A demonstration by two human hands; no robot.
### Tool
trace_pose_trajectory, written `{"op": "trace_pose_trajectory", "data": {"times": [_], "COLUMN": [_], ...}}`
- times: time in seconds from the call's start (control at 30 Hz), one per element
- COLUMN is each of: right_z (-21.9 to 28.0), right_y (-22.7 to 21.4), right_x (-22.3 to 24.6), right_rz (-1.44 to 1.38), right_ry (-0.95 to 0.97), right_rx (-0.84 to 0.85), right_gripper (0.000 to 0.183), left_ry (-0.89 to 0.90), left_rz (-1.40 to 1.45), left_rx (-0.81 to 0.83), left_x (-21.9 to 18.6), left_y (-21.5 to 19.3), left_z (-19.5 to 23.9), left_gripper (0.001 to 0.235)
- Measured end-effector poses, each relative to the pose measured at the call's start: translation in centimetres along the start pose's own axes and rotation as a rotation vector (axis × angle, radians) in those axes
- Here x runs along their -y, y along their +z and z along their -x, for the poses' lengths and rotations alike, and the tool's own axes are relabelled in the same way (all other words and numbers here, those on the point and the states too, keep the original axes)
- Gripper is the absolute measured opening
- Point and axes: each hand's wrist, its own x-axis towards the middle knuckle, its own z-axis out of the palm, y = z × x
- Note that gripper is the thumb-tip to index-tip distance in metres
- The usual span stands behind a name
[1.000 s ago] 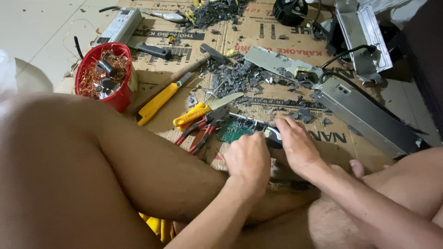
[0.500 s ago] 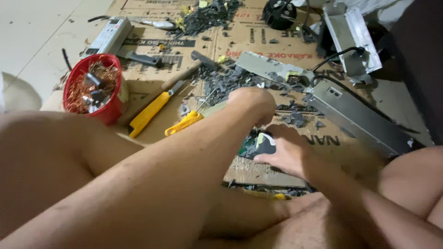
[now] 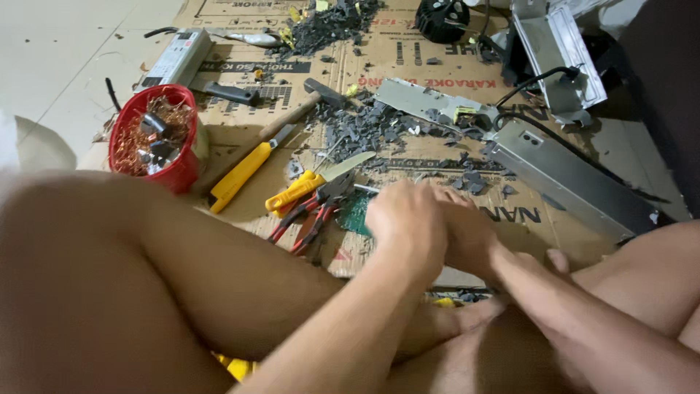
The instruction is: The person sits on the floor and uses a hammer and pliers to dismantle a green circuit board. They repeatedly strike the board with the hammer to break it apart and use pliers to pull off components, working over a cardboard sheet covered in debris.
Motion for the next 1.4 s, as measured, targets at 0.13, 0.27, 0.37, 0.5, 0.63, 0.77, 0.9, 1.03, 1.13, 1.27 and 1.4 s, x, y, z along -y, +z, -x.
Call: {"op": "trace_pose_trajectory", "data": {"times": [0.13,0.27,0.37,0.5,0.63,0.77,0.9,1.03,1.13,1.27,1.4], "right_z": [0.0,-1.0,1.6,0.7,0.4,0.7,1.8,0.2,0.1,-0.1,-0.5], "right_y": [2.2,2.4,-0.8,0.6,1.0,-0.1,-3.0,-0.9,-1.1,0.2,0.8], "right_x": [-1.6,-2.3,1.2,-0.1,-0.3,-1.0,-2.6,-7.9,-7.3,-7.0,-6.9], "right_rz": [-0.223,-0.211,-0.278,-0.280,-0.236,-0.229,-0.250,0.034,-0.038,-0.067,-0.010], "right_ry": [-0.009,0.055,0.110,0.077,0.037,0.060,0.100,-0.008,0.139,0.160,0.172], "right_rx": [-0.251,-0.241,-0.190,-0.182,-0.185,-0.150,-0.093,-0.129,0.056,0.011,-0.033], "right_gripper": [0.050,0.052,0.064,0.070,0.069,0.064,0.077,0.095,0.103,0.110,0.102], "left_ry": [-0.032,-0.135,-0.143,-0.138,-0.095,-0.112,-0.045,-0.011,-0.026,-0.073,-0.053], "left_rz": [0.187,0.314,0.332,0.330,0.229,0.179,0.275,0.287,0.218,0.047,-0.093], "left_rx": [-0.006,0.042,0.106,0.134,0.094,0.146,0.198,0.191,0.069,-0.101,-0.059], "left_x": [4.0,4.4,5.4,6.9,8.7,9.6,9.1,8.5,9.2,9.4,9.4], "left_y": [2.4,1.2,1.1,-0.9,-3.4,-4.2,-4.8,-4.8,-3.3,-4.4,-6.8], "left_z": [3.5,2.4,2.8,3.2,3.2,2.4,3.5,4.3,3.2,3.5,3.9], "left_gripper": [0.024,0.026,0.030,0.029,0.031,0.038,0.038,0.039,0.037,0.037,0.040]}}
